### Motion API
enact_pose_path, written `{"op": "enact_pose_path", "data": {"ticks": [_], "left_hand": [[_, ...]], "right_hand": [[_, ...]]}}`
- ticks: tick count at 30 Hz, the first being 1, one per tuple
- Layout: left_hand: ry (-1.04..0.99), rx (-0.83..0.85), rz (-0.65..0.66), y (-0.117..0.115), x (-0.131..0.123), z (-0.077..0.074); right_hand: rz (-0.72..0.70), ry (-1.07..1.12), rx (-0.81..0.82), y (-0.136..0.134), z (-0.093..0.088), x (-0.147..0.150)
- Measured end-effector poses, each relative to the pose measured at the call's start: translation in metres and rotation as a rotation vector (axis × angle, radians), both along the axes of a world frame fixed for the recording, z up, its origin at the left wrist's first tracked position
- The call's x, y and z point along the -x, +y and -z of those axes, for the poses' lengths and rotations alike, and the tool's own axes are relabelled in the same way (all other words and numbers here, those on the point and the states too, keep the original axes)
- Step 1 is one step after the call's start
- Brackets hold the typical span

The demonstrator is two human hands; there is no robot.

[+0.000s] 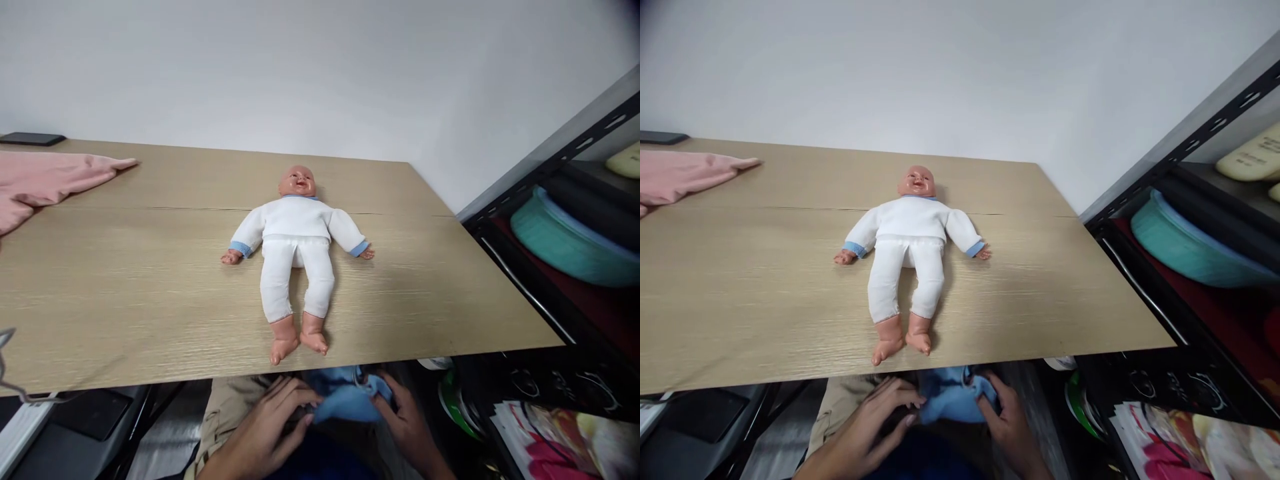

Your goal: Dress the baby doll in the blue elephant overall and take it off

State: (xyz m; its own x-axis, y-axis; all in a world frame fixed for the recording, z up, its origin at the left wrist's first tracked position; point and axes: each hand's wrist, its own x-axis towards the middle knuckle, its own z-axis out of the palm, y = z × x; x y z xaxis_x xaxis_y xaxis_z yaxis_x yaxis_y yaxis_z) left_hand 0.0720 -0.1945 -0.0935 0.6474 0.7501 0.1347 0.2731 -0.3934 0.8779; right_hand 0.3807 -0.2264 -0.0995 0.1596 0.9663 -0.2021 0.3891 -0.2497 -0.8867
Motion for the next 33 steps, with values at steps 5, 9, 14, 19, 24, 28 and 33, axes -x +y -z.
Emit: {"op": "enact_pose_path", "data": {"ticks": [5,9,14,19,24,28,33], "left_hand": [[-0.264,0.101,0.012,0.002,-0.005,-0.037],[-0.299,0.163,0.08,0.024,-0.008,-0.066],[-0.353,0.18,0.251,0.06,-0.006,-0.095],[-0.423,0.185,0.046,0.07,0.009,-0.104],[-0.48,0.463,0.057,0.074,0.022,-0.11],[-0.319,0.449,0.151,0.088,0.024,-0.12],[-0.144,0.118,0.186,0.111,0.024,-0.138]], "right_hand": [[-0.403,0.248,-0.215,-0.002,-0.077,0.014],[-0.532,0.475,-0.362,0.018,-0.108,0.031],[-0.434,0.708,-0.365,0.046,-0.132,0.046],[-0.378,0.561,-0.166,0.059,-0.141,0.03],[-0.523,0.423,-0.155,0.07,-0.146,0.015],[-0.803,0.05,-0.228,0.086,-0.164,0.018],[-0.936,-0.165,-0.389,0.099,-0.177,0.025]]}}
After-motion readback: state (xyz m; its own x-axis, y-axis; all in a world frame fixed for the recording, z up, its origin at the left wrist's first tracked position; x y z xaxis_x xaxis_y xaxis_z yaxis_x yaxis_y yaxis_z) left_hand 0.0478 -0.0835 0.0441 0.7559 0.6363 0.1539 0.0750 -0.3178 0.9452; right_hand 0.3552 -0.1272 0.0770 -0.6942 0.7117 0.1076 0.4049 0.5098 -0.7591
